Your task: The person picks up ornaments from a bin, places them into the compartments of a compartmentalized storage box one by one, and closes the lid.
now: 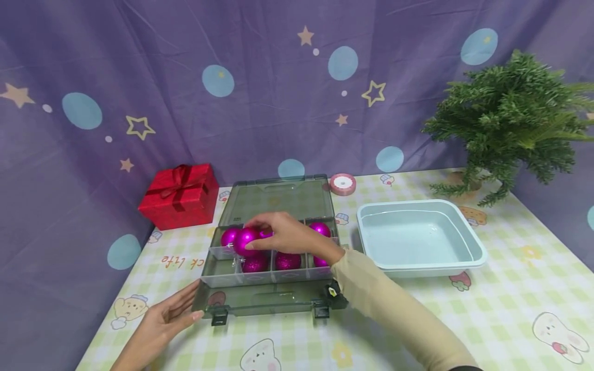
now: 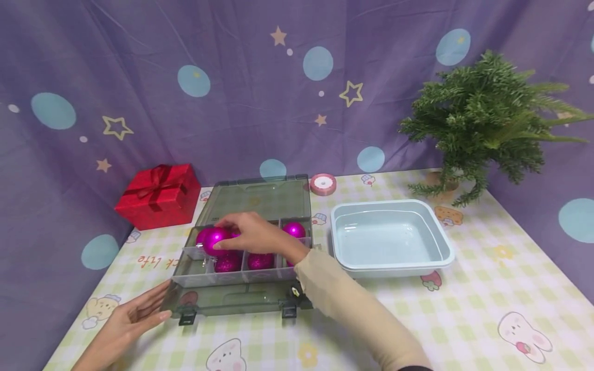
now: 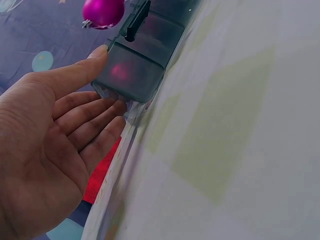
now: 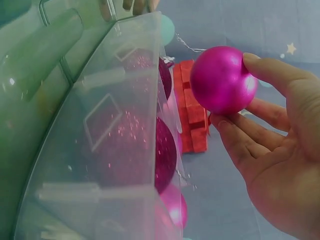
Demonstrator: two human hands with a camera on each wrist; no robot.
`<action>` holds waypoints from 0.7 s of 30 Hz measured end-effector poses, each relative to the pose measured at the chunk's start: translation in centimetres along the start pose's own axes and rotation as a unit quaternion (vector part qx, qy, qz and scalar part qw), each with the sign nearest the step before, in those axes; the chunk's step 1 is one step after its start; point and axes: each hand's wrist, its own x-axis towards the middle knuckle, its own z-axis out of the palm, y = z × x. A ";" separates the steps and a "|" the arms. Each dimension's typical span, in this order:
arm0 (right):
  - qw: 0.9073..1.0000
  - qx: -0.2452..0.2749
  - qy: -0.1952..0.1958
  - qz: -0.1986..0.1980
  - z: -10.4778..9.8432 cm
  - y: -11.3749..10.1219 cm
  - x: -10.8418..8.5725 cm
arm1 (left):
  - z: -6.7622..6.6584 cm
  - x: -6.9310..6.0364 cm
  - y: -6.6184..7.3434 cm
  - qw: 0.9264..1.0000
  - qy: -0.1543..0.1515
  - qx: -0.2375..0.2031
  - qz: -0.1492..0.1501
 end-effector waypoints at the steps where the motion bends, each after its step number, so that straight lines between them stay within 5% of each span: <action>1: 1.000 -0.001 -0.002 -0.002 0.1 -0.1 0.2 | 0.0 0.0 0.0 1.000 -0.001 0.001 0.000; 21: 1.000 0.006 -0.020 -0.009 2.9 -1.1 2.9 | -0.1 0.1 -0.2 1.000 0.000 0.015 -0.013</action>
